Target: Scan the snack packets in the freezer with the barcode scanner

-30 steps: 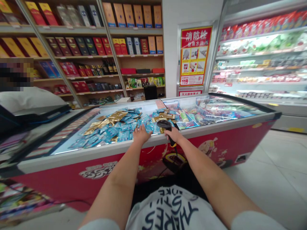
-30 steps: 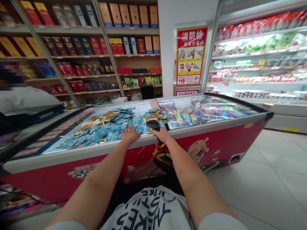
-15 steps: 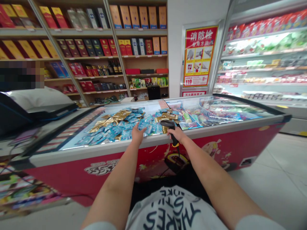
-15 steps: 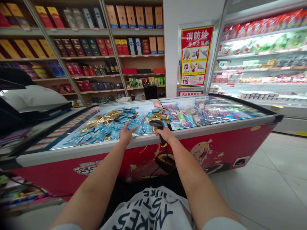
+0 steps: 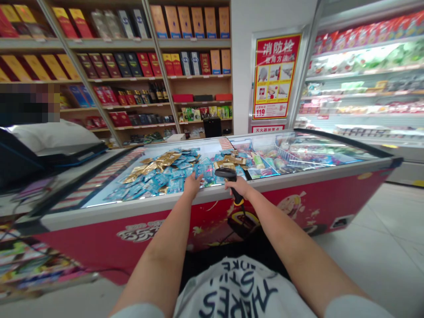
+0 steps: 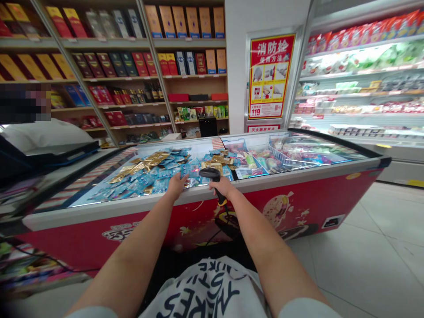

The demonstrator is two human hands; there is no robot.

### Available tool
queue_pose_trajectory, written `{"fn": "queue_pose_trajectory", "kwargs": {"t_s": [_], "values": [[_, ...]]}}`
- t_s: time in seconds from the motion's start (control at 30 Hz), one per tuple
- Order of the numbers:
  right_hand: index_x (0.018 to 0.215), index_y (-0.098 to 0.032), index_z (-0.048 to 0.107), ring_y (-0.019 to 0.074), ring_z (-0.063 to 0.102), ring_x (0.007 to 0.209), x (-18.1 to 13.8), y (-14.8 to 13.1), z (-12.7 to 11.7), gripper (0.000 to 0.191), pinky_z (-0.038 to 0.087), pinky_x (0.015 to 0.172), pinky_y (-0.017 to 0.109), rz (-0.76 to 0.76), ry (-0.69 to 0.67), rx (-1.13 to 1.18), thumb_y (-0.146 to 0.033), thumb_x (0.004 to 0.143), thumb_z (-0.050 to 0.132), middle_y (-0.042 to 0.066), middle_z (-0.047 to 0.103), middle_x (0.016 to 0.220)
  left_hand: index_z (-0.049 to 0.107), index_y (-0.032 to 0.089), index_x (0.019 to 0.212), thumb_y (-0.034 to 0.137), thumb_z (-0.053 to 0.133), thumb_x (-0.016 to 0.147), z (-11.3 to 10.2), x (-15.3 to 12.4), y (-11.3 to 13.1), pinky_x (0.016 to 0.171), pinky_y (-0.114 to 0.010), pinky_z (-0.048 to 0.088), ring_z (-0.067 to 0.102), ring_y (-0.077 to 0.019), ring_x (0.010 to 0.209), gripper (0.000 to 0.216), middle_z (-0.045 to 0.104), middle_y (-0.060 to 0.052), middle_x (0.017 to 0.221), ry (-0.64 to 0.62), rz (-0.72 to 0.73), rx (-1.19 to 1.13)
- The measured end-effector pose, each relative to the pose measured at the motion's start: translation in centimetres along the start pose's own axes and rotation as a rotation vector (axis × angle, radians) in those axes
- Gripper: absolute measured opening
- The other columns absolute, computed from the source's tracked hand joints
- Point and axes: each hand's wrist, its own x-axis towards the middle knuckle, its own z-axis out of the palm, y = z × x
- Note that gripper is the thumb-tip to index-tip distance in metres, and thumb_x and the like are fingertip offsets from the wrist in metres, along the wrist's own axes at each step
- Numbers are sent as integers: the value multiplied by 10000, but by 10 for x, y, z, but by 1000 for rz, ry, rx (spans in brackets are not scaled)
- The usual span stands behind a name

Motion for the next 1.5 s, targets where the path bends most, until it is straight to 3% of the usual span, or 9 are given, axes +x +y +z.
{"fn": "queue_pose_trajectory", "kwargs": {"t_s": [0.4,0.7,0.93,1.03,1.2,1.37,1.5], "values": [[554,-174,654,139,535,385,-2,1,2,142,408,427,233,-7,49,10,-244,671,616,5,561,378,591,153,1051,294,561,872,-4,0,-2,611,-245,499,622,-136,577,230,650,-20,671,-34,8,71],[546,-180,640,140,521,385,-3,0,3,129,423,442,247,-5,68,30,-226,663,610,-1,559,380,619,162,1059,314,557,874,-5,4,-8,651,-261,514,677,-162,654,247,675,-32,701,-20,13,101],[551,-175,653,145,529,395,0,3,2,146,422,451,253,-13,79,9,-231,677,603,7,566,390,498,138,1246,214,432,935,-4,-3,-6,686,-245,547,702,-146,725,327,696,-52,793,177,-14,-148],[548,-174,657,148,529,396,0,4,3,169,414,448,257,-9,84,-1,-240,692,598,15,568,393,456,143,1294,253,396,957,-6,-6,-4,732,-254,561,715,-161,828,360,712,-83,880,266,-6,-192],[548,-182,663,143,532,395,0,5,3,177,419,458,250,-20,75,14,-256,698,602,15,570,395,296,114,1419,276,232,1004,-10,5,4,743,-287,573,696,-188,980,451,674,-161,1152,494,-156,-301],[555,-171,666,138,523,391,-1,4,2,183,405,442,240,-14,76,38,-259,701,598,20,573,401,320,138,1404,263,105,1006,-13,17,4,723,-249,569,688,-150,995,470,597,-192,1277,603,-201,-312],[570,-161,669,147,545,408,1,4,1,177,426,454,244,-7,71,25,-254,705,600,21,576,404,447,153,1291,273,164,1002,-13,16,3,735,-272,565,691,-151,941,422,637,-160,1198,584,-180,-430]]}}
